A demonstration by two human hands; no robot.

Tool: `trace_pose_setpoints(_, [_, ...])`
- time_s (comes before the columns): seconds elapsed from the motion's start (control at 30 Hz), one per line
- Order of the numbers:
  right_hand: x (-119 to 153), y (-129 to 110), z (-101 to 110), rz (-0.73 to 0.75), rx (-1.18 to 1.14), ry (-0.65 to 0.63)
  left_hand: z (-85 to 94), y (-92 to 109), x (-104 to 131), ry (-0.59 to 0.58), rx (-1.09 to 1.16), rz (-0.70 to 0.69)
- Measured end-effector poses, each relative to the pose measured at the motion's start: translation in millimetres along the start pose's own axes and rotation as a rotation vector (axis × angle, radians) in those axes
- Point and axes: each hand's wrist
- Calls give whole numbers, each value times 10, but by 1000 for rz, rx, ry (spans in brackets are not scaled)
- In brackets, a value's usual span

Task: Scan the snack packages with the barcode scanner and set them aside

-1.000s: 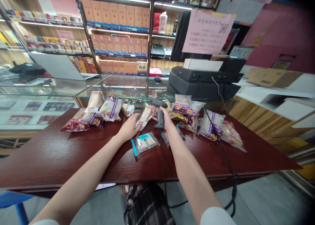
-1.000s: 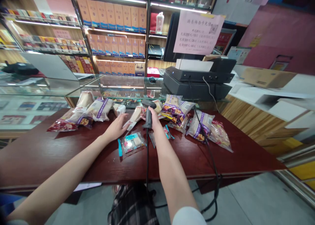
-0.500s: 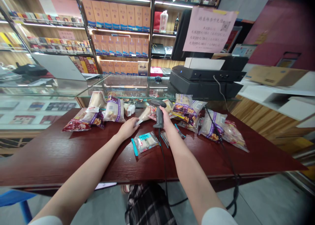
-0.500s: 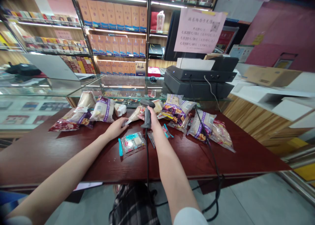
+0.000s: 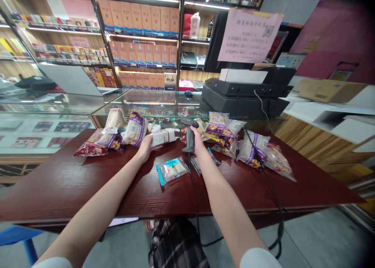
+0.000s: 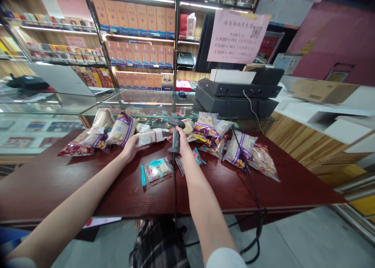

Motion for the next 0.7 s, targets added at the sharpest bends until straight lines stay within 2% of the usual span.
trace_pose_setpoints(0.07, [4, -6, -5, 10, -8, -1, -42, 80, 53, -62, 164, 94])
trace_pose_setpoints(0.13, [2, -9, -1, 13, -33, -6, -81, 149, 107, -71, 204, 102])
trace_pose_setpoints(0.27, [4, -2, 6, -4, -48, -65, -104, 171, 134, -58, 210, -44])
trace_pose_setpoints(0.43, [43, 34, -19, -62, -83, -221, -52, 114, 62, 107, 68, -291])
trace_pose_setpoints(0.5, [65, 53, -30, -64, -73, -268, -39, 134, 56, 109, 66, -317])
trace_pose_setpoints(0.7, [110, 74, -44, -46, 19, -364, -62, 229, 100, 57, 93, -281])
Point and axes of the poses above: each hand's wrist, its own x-axis away from the middle knuckle, its own z-axis out of the back of the hand, y = z × x, and after that the axes turned 1 degree about z, right-handed
